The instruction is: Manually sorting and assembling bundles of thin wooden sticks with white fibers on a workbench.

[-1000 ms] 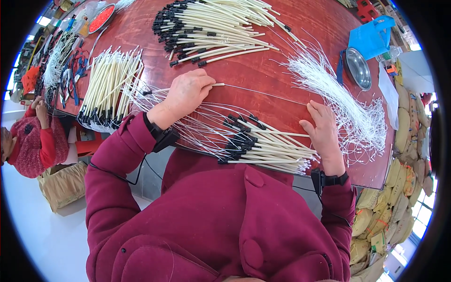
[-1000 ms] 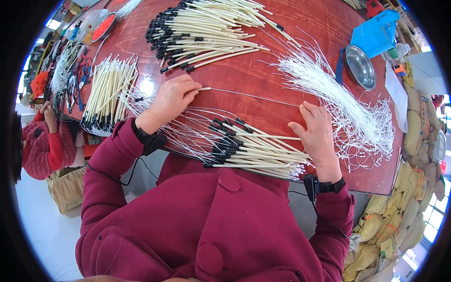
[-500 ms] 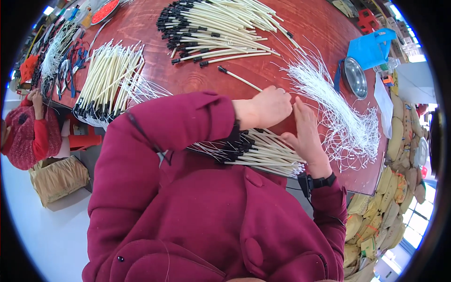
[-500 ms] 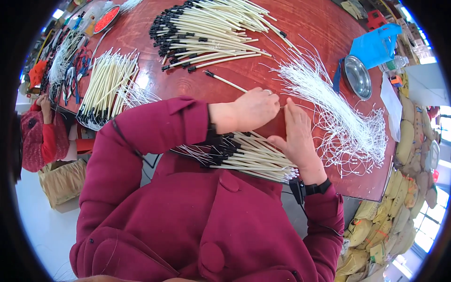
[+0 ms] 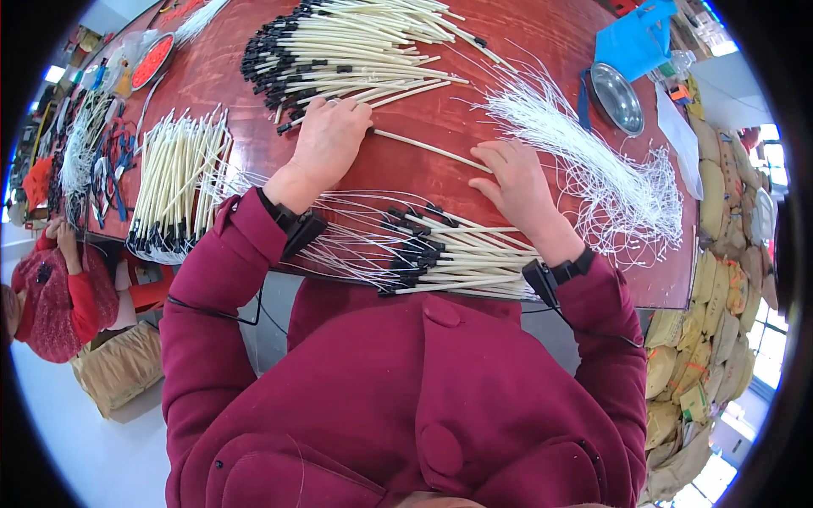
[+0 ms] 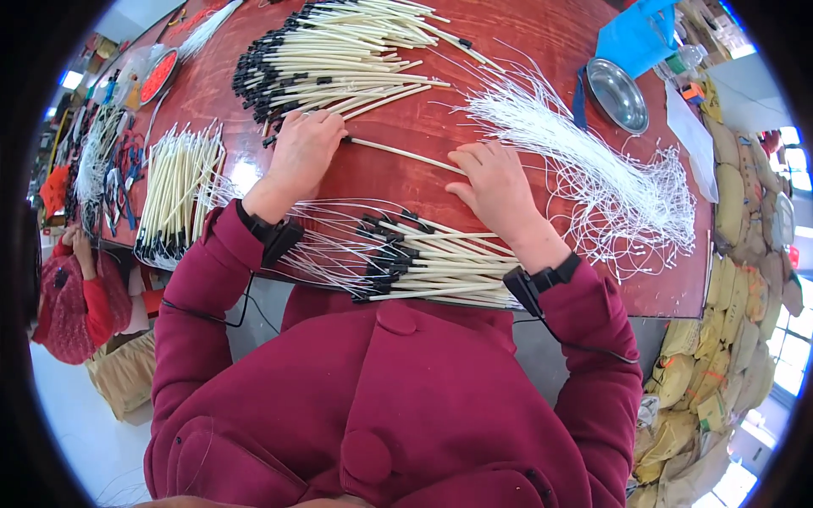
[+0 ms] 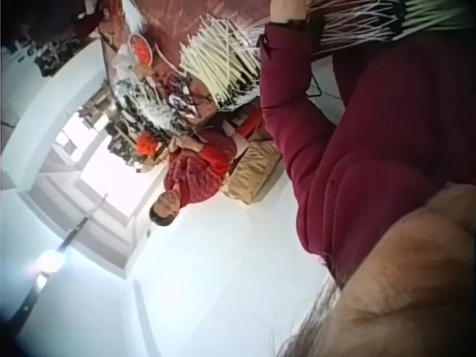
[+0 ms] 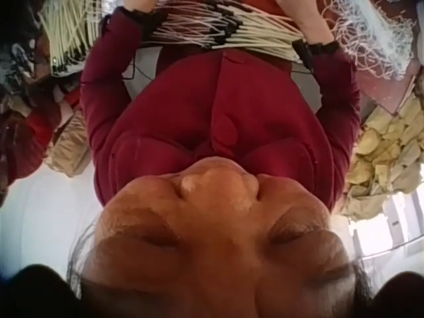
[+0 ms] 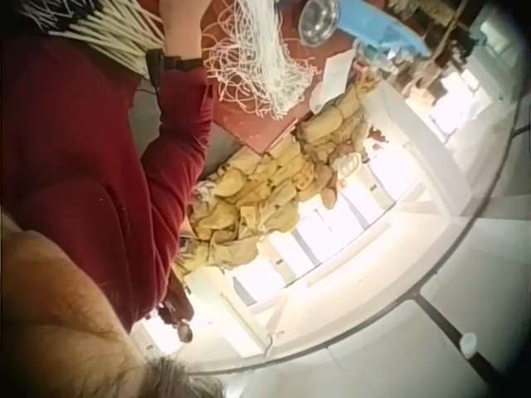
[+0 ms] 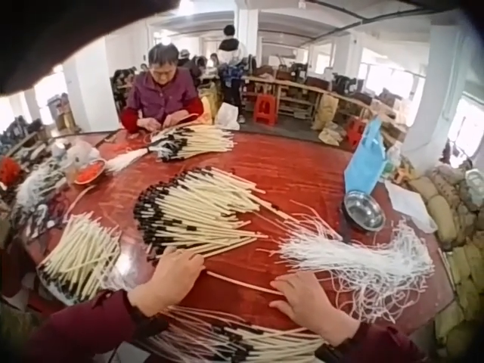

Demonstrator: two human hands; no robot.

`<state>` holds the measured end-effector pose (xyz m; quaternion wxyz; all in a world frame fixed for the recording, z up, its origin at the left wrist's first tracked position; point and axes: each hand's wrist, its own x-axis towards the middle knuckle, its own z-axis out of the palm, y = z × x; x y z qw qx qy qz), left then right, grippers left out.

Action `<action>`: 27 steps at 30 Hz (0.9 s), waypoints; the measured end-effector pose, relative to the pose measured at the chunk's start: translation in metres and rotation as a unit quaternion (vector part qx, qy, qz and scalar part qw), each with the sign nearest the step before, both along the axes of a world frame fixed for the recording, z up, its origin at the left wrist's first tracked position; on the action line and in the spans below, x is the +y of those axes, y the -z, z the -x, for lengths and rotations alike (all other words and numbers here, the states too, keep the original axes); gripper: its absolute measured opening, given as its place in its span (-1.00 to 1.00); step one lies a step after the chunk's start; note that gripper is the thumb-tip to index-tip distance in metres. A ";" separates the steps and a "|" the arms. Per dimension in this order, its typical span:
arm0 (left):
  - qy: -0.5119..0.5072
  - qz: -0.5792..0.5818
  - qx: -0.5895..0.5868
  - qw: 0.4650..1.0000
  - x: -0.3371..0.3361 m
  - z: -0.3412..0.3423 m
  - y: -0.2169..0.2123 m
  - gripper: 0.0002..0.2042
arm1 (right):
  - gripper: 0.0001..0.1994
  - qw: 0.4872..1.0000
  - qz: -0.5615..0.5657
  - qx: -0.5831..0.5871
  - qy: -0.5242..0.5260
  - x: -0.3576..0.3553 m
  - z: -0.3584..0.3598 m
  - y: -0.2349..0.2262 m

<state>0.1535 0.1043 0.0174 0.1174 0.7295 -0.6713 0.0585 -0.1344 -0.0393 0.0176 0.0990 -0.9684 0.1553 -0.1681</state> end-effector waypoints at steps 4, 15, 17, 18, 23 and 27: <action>0.025 0.081 0.084 0.993 0.005 0.000 -0.008 -0.89 | -0.79 1.000 0.020 0.010 0.004 -0.006 -0.009 0.008; -0.200 0.204 0.110 0.952 0.103 -0.124 -0.066 -0.83 | -0.88 0.999 -0.045 -0.008 -0.015 -0.014 0.041 -0.038; -0.249 0.210 0.070 0.943 0.143 -0.161 -0.057 -0.82 | -0.88 0.998 -0.061 0.009 -0.016 -0.004 0.063 -0.039; -0.270 0.205 0.038 0.940 0.165 -0.177 -0.051 -0.81 | -0.88 0.997 -0.073 0.029 -0.020 0.001 0.074 -0.040; -0.342 0.044 0.058 0.937 0.208 -0.153 -0.049 -0.77 | -0.87 0.987 -0.143 0.065 -0.027 0.024 0.104 -0.042; -0.150 0.098 -0.024 0.984 0.152 -0.091 -0.051 -0.73 | -0.88 0.986 -0.162 0.041 0.027 0.023 0.104 -0.051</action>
